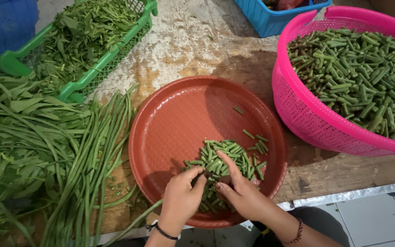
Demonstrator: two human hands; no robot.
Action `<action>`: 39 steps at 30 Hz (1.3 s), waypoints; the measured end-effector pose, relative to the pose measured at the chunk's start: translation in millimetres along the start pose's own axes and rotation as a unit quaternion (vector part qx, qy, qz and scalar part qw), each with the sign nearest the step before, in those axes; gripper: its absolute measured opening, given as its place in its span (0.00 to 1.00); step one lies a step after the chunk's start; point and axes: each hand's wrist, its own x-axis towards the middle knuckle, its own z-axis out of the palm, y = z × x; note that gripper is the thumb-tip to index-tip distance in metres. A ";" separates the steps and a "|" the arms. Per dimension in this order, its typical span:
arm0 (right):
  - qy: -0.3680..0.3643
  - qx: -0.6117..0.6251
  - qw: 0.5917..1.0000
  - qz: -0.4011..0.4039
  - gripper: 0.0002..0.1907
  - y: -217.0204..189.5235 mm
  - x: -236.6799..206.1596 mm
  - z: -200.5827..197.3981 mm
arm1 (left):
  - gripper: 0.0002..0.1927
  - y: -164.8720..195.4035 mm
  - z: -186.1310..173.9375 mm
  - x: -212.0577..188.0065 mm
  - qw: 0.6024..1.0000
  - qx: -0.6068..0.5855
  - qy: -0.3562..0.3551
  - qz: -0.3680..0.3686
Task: The person repeatedly picks long green beans from a pile on the table, breaks them into short segments by hand, and places the pieces into a red bowl. The person continues this process throughout the clip, accumulating cut pieces in the bowl.
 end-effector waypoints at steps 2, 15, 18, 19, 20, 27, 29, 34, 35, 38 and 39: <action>-0.001 0.008 1.000 0.001 0.42 -3.3 -0.5 0.7 | 0.16 -5.4 2.4 1.7 1.000 0.002 0.003 0.011; 0.004 0.066 0.997 0.033 0.25 11.0 4.7 0.9 | 0.11 -1.1 4.3 -2.7 0.998 0.022 -0.013 0.052; 0.019 0.046 0.999 0.012 0.23 14.7 6.9 -0.4 | 0.11 2.4 5.3 -5.1 0.995 -0.003 -0.026 0.092; 0.021 0.056 0.998 0.018 0.23 15.4 8.8 -1.3 | 0.12 3.3 5.6 -5.2 0.993 -0.020 -0.028 0.116; 0.024 0.067 0.997 0.024 0.24 16.0 9.9 -2.7 | 0.12 4.1 6.0 -5.2 0.996 -0.005 -0.040 0.073; -0.095 0.099 0.990 0.026 0.30 17.3 4.2 -3.3 | 0.24 7.5 -0.9 -4.4 0.996 -0.074 -0.036 0.023; -0.082 0.105 0.991 -0.004 0.27 16.8 5.0 -1.4 | 0.27 9.4 -4.3 -4.5 0.996 -0.079 -0.034 0.013; -0.043 0.114 0.990 0.068 0.26 12.9 6.2 -4.4 | 0.15 9.3 -21.1 3.1 0.984 0.130 -0.113 -0.054; -0.038 0.119 0.991 0.054 0.26 11.6 6.3 -5.8 | 0.15 8.6 -20.6 2.7 0.989 0.105 -0.098 -0.038; -0.036 0.121 0.992 0.023 0.29 7.0 5.3 -5.5 | 0.16 4.6 -16.1 2.2 0.997 0.048 -0.061 -0.018; -0.038 0.119 0.992 0.015 0.31 5.4 4.4 -4.4 | 0.17 2.8 -13.4 1.8 0.997 0.042 -0.055 -0.030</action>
